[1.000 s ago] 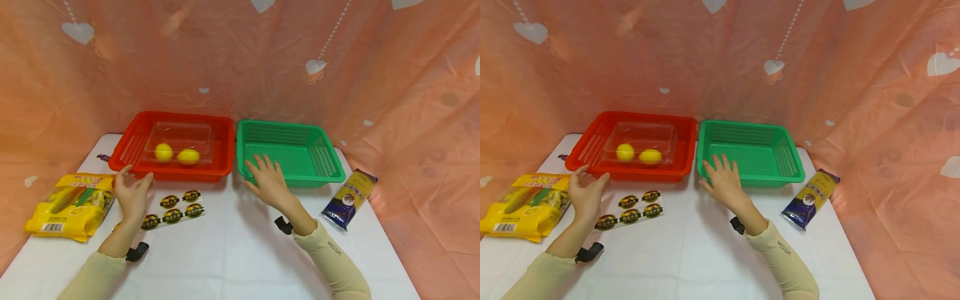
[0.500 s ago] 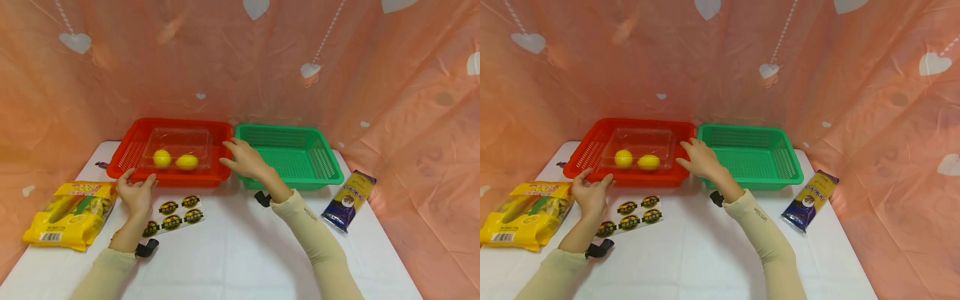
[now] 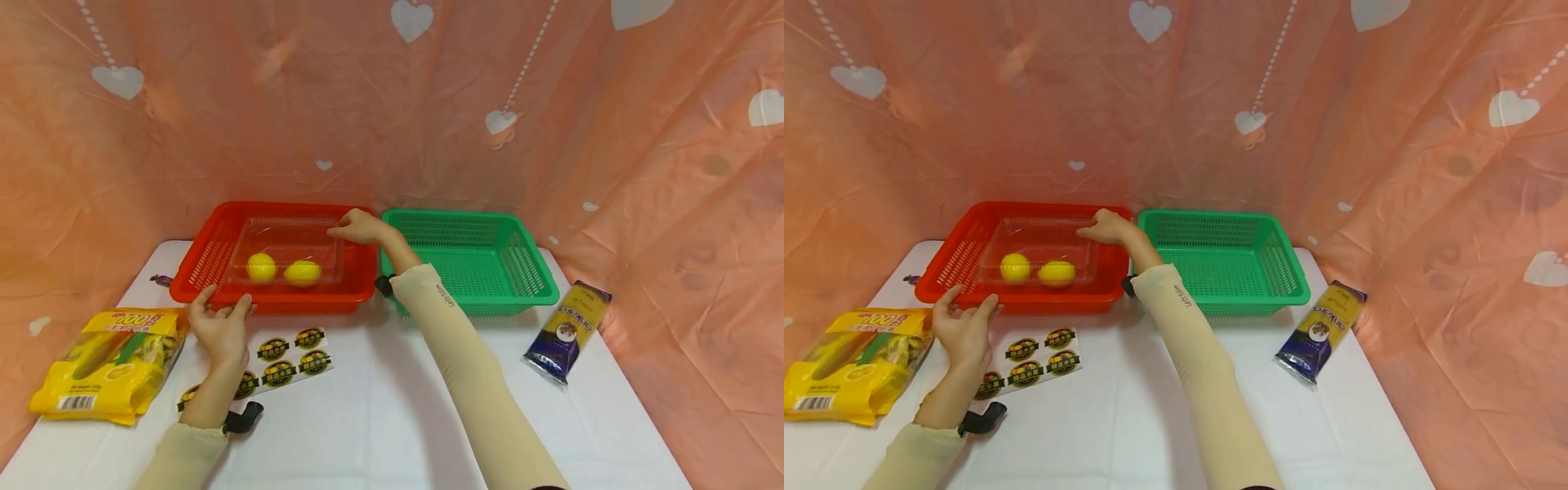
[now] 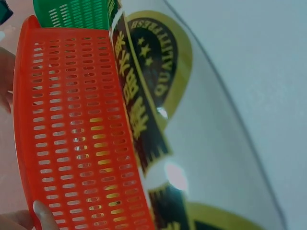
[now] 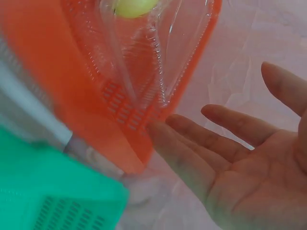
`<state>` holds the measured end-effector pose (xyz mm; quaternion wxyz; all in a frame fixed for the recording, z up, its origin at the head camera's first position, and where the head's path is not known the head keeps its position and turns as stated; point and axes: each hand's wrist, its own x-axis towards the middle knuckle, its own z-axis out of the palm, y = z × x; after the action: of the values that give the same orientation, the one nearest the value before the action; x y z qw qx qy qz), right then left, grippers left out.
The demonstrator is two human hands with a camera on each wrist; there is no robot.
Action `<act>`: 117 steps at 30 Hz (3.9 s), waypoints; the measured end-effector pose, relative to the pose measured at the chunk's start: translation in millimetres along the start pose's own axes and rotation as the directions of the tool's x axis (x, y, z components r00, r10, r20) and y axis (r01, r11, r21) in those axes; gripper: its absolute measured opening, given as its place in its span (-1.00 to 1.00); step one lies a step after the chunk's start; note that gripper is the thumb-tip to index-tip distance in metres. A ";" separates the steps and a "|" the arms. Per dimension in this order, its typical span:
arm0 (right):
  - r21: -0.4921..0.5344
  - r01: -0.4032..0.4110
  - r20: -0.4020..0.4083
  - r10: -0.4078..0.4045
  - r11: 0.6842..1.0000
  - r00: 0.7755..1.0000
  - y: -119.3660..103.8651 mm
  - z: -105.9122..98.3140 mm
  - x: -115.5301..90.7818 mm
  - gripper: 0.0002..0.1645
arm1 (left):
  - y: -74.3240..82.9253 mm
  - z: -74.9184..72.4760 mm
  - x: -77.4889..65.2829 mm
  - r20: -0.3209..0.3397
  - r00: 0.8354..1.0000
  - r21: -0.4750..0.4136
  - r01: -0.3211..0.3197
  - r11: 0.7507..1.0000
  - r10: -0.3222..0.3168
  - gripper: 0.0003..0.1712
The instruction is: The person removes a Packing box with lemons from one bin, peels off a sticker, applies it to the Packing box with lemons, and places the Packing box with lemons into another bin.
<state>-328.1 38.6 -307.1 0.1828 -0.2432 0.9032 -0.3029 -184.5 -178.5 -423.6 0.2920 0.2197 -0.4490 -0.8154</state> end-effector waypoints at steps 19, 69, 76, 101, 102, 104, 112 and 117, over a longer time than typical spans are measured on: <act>0.427 -0.238 0.012 0.258 0.873 0.966 8.7 22.2 34.7 -0.06 | -0.6 0.0 -2.8 0.010 1.000 -0.071 0.025 0.997 -0.024 -0.37; 0.572 -0.266 0.118 0.243 0.776 0.963 36.0 31.2 44.8 0.00 | -4.7 5.2 -4.7 0.026 0.999 -0.043 0.042 0.998 -0.041 -0.36; 0.590 -0.269 0.078 0.278 0.761 0.957 30.8 35.4 46.8 -0.03 | -4.0 2.4 -3.2 0.018 0.999 -0.035 0.034 0.999 -0.034 -0.37; 0.756 -0.075 -0.106 0.235 0.650 0.966 22.8 -31.1 1.6 -0.14 | -6.3 8.5 3.2 0.033 0.999 -0.009 0.041 0.999 -0.041 -0.33; 0.760 -0.069 -0.115 0.239 0.646 0.964 23.8 -34.9 -3.1 -0.15 | -6.2 8.0 3.2 0.031 0.998 -0.005 0.045 0.999 -0.045 -0.33; 0.761 -0.057 -0.131 0.240 0.646 0.962 26.4 -41.7 -12.9 -0.17 | -6.5 6.6 3.6 0.028 0.998 -0.007 0.053 0.999 -0.053 -0.32; 0.740 -0.044 -0.176 0.256 0.672 0.950 42.7 -72.2 -50.8 -0.20 | -7.6 8.0 7.4 0.045 0.998 -0.013 0.046 0.999 -0.045 -0.28; 0.719 -0.087 -0.174 0.300 0.690 0.938 54.4 -77.9 -83.3 -0.21 | -8.3 8.3 8.6 0.025 0.998 -0.011 0.055 0.998 -0.055 -0.31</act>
<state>-315.3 158.1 -268.1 0.1641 -0.0129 0.7571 -0.6323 -198.3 -175.7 -427.4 0.2652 0.2199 -0.4415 -0.8284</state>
